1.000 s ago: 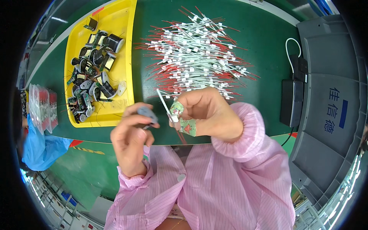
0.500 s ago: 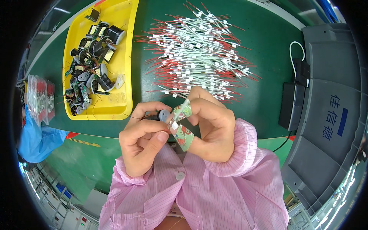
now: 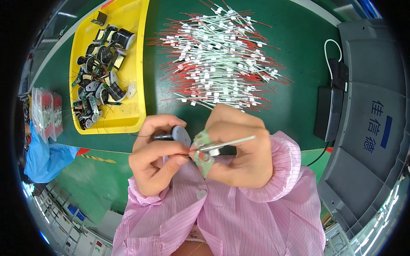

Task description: The person assembles small electronic or plastic components with wire leads by hand at a manufacturing workbench.

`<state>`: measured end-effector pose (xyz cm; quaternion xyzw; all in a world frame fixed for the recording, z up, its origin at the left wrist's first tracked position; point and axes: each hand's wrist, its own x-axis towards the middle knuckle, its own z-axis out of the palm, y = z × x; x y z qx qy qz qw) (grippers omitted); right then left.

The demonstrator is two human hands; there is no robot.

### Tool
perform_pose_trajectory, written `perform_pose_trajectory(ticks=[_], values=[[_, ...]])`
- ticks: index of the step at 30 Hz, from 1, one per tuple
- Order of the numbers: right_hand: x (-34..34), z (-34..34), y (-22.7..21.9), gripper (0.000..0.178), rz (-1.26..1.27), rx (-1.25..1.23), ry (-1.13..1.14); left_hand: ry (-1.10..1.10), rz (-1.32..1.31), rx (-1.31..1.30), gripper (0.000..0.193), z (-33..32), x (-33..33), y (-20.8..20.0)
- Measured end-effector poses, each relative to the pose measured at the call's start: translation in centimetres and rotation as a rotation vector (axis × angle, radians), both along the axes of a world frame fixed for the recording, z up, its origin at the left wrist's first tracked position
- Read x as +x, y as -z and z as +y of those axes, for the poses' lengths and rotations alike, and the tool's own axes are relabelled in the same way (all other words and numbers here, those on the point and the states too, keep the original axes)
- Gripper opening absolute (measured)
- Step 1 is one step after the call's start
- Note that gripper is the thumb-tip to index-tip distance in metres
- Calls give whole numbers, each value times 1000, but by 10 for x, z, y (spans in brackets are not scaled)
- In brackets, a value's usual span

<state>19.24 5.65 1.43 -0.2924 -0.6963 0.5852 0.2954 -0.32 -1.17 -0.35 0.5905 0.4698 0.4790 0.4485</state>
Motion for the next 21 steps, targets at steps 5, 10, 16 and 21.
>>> perform_pose_trajectory(ticks=[5, 10, 16, 21], values=[[-4, -8, 19, 16, 489, -346, 298, -64, -591, -54, 46, -5, 8, 15], [-16, -11, 15, 14, 514, -377, 267, -65, -715, -197, 55, -6, 7, 13], [-19, -11, 1, 14, 464, -450, 260, -109, 132, 109, 66, -4, -3, 10], [-13, -11, -9, 8, 292, -171, 225, -122, 199, 294, 56, -2, 3, 7]])
